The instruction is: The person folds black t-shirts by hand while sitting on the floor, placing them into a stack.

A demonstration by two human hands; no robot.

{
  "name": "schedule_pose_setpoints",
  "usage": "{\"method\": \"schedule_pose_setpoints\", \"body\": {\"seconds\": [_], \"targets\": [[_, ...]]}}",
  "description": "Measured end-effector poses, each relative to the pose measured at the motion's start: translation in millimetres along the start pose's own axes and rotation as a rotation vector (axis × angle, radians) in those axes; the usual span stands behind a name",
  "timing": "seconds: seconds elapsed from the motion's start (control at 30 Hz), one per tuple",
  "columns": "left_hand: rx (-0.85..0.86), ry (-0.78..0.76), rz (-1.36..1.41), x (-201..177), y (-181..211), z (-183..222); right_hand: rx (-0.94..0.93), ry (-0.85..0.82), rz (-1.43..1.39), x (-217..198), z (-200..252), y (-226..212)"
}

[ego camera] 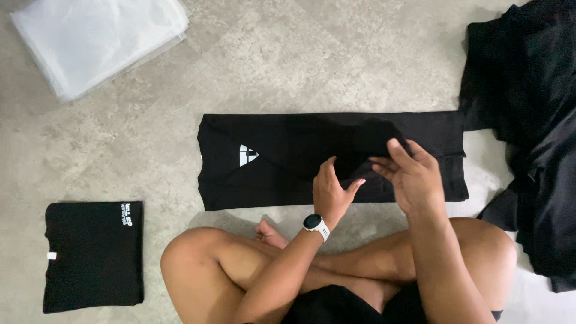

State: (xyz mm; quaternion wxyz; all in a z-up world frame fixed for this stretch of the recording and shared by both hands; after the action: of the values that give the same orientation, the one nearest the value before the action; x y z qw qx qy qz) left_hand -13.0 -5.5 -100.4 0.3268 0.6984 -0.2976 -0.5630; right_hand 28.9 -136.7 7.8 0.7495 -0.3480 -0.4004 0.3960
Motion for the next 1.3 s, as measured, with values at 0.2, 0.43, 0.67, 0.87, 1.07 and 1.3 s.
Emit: {"method": "schedule_pose_setpoints", "body": {"seconds": [0.2,0.43,0.67,0.87,1.07,1.3], "targets": [[-0.337,0.185,0.269,-0.9,-23.6,-12.4,0.028,-0.287,0.241,96.7,18.6,-8.5],[-0.519,0.432,0.257,-23.4,-42.3,-22.9,0.176,-0.477,0.445,135.7,-18.0,30.3],[-0.515,0.325,0.04,-40.6,-49.8,-17.5,0.156,-0.344,0.565,131.4,3.7,15.9],[-0.337,0.022,-0.119,-61.0,-42.6,-19.9,0.136,-0.043,0.218,52.2,7.1,51.5],[-0.256,-0.282,-0.208,-71.5,-82.1,-42.2,0.486,0.152,-0.335,20.4,83.8,124.7],[-0.089,-0.662,0.04,-116.9,-80.3,-47.5,0.904,-0.217,0.337,20.2,116.7,135.5]]}}
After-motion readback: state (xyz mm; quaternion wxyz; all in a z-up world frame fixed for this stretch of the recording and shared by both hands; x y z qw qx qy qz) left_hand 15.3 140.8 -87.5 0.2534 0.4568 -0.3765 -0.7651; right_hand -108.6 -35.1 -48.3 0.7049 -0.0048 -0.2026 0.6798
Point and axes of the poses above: each hand's wrist, its own z-axis away from the middle knuckle, its own x-axis out of the palm, y = z × x, the point moved 1 cm from there along -z, towards the middle knuckle, and after that the axes turned 1 degree about -y, right-handed, at the moved point
